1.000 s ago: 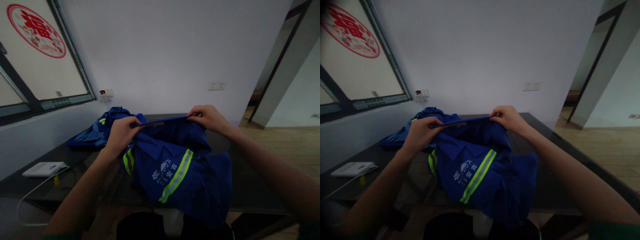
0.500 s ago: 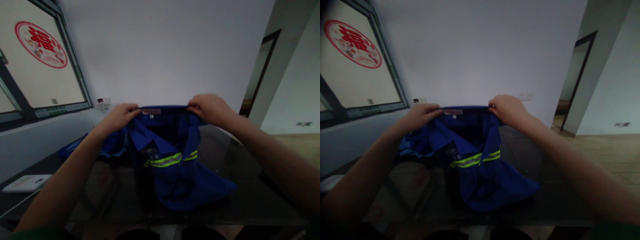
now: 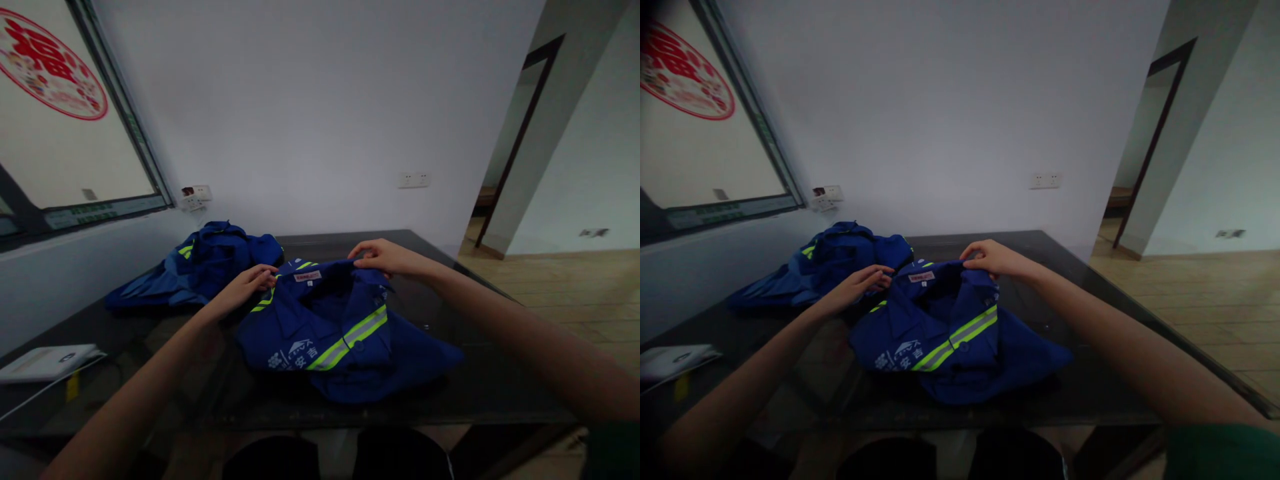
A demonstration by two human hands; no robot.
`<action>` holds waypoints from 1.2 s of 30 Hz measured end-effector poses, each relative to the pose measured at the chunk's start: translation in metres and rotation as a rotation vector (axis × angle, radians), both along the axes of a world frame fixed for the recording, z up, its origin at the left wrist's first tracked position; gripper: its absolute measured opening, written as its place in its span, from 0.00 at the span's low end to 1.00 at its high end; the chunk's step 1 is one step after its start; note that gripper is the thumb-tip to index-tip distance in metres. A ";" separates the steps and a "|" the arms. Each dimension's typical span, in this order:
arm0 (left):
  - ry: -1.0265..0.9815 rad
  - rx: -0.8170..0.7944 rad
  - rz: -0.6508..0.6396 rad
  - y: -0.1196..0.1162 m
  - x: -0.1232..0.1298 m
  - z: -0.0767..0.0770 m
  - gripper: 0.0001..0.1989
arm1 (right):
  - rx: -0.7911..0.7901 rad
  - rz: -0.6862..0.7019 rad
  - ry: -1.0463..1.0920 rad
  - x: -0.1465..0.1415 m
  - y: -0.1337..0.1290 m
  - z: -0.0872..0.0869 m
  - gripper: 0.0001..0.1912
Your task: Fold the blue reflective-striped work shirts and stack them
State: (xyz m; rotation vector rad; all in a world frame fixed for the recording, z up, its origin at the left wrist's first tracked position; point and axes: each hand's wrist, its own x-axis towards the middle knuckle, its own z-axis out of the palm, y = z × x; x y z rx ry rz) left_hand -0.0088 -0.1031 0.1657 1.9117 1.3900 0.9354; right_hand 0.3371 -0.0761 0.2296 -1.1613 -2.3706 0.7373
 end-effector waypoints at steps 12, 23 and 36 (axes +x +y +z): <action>0.274 -0.227 0.074 -0.040 -0.017 -0.068 0.28 | -0.175 0.095 0.139 0.049 0.041 -0.084 0.27; 0.221 0.066 0.230 -0.009 -0.030 -0.059 0.14 | -0.054 -0.129 0.180 0.032 0.060 -0.108 0.16; 0.217 0.854 0.445 0.012 -0.011 0.229 0.15 | 1.055 -0.259 0.636 0.048 0.022 0.139 0.08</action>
